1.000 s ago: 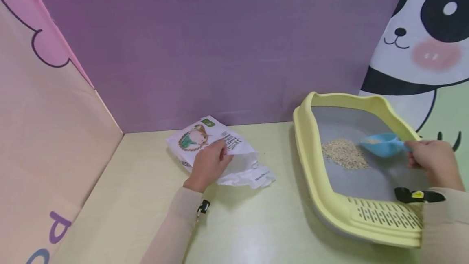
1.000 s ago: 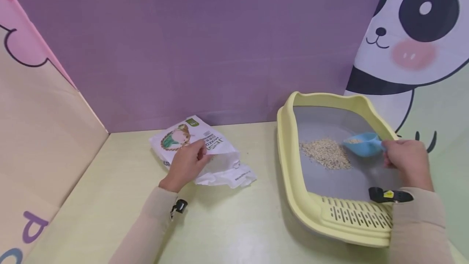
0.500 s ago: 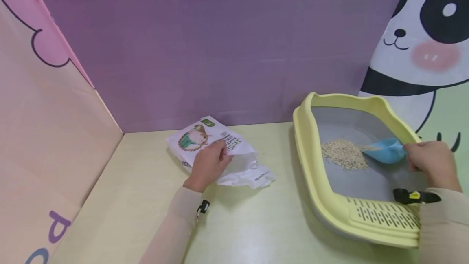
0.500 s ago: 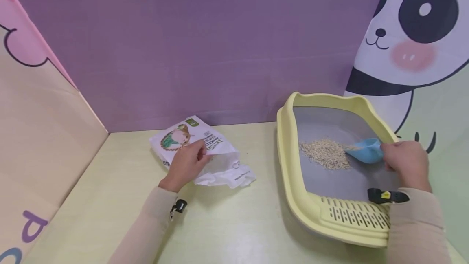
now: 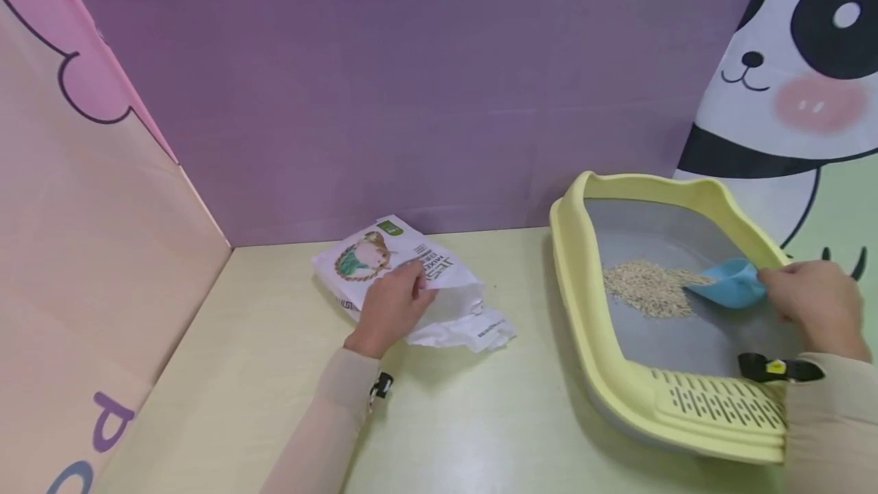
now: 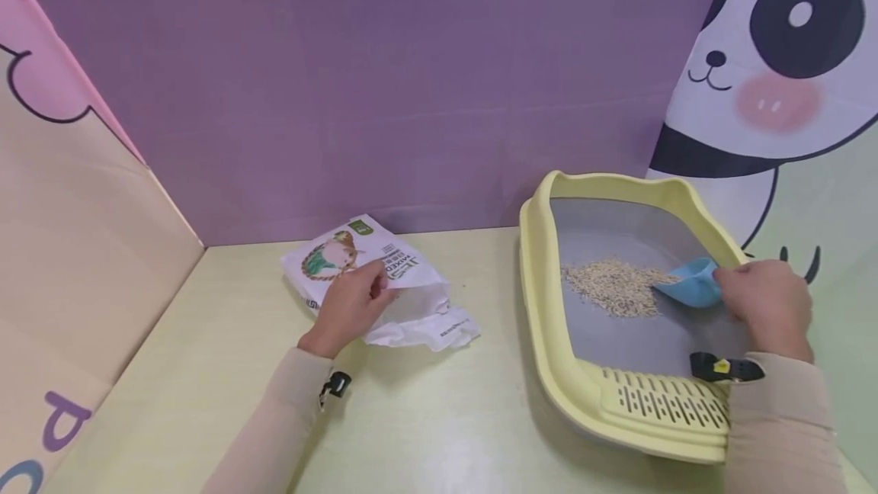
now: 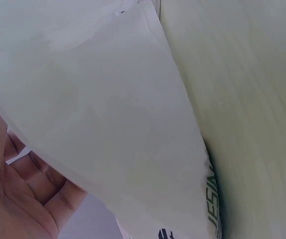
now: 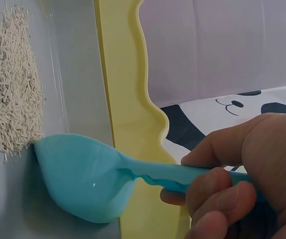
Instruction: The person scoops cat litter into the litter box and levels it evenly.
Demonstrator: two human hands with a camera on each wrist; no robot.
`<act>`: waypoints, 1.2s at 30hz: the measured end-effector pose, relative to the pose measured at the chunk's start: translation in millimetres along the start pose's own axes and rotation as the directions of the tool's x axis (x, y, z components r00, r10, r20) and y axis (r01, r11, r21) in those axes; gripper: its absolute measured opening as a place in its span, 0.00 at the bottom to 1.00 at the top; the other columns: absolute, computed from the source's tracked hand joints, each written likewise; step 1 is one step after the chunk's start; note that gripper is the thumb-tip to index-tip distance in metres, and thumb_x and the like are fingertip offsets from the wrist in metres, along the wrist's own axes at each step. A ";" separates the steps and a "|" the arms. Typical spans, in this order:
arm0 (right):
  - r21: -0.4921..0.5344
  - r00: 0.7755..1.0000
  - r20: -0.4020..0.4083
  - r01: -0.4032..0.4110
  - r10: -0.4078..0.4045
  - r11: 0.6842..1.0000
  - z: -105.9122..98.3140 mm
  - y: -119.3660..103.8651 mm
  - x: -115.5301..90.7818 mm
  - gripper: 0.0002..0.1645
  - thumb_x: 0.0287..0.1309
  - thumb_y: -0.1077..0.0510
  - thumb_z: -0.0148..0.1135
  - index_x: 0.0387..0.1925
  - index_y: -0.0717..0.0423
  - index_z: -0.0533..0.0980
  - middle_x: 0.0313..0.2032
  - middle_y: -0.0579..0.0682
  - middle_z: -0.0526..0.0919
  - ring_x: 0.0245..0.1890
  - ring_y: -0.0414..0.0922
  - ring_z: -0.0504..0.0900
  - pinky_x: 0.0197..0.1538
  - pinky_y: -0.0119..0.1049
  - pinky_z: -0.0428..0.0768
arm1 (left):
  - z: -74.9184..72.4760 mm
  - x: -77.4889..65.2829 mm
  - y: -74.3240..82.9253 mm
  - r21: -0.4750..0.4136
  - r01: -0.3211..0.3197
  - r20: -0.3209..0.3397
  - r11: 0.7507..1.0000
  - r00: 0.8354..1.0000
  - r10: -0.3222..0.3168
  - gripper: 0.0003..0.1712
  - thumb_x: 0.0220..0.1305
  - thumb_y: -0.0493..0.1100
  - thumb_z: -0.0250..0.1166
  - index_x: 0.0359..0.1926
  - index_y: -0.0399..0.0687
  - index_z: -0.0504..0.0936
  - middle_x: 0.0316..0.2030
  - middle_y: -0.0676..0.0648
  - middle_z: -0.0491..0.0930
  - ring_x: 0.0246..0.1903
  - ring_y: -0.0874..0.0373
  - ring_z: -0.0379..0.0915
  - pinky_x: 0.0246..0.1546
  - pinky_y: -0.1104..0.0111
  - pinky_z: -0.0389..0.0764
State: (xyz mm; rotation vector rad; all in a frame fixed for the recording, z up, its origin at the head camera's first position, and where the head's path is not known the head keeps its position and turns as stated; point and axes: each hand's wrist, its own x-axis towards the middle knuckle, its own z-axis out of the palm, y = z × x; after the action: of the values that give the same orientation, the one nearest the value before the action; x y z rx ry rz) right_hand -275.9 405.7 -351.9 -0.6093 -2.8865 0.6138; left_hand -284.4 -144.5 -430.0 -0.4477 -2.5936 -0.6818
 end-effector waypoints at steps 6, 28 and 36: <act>-0.079 0.996 -0.049 0.065 -0.069 0.995 -3.6 1.5 0.0 0.30 0.63 0.45 0.50 0.24 0.67 0.80 0.17 0.53 0.77 0.21 0.50 0.72 0.23 0.40 0.66 | 0.7 -0.3 -0.4 -0.001 -0.002 0.002 1.000 1.000 0.002 0.15 0.63 0.48 0.70 0.30 0.53 0.71 0.24 0.55 0.71 0.22 0.61 0.65 0.25 0.69 0.67; 0.094 0.973 -0.231 -0.005 0.027 0.996 -1.4 -16.0 -1.5 0.29 0.61 0.50 0.57 0.51 0.73 0.73 0.47 0.77 0.78 0.44 0.69 0.73 0.32 0.45 0.62 | 2.1 0.5 -2.6 0.011 -0.030 -0.015 1.000 0.999 0.030 0.14 0.63 0.46 0.69 0.30 0.53 0.71 0.23 0.55 0.71 0.21 0.62 0.64 0.24 0.70 0.67; 0.114 0.976 -0.207 -0.040 0.063 0.993 -2.7 -23.7 -7.4 0.28 0.65 0.50 0.54 0.52 0.74 0.71 0.44 0.75 0.78 0.43 0.67 0.74 0.30 0.43 0.65 | 1.5 -0.4 -1.8 0.008 -0.019 -0.011 1.000 1.000 0.020 0.13 0.63 0.46 0.69 0.30 0.53 0.71 0.23 0.55 0.71 0.22 0.62 0.65 0.25 0.69 0.67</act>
State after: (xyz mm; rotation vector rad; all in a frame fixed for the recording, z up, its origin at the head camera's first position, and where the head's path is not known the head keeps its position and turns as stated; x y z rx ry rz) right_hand -277.2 383.9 -340.0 -0.6898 -2.6301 0.6654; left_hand -285.2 -145.2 -432.0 -0.4648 -2.5771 -0.6657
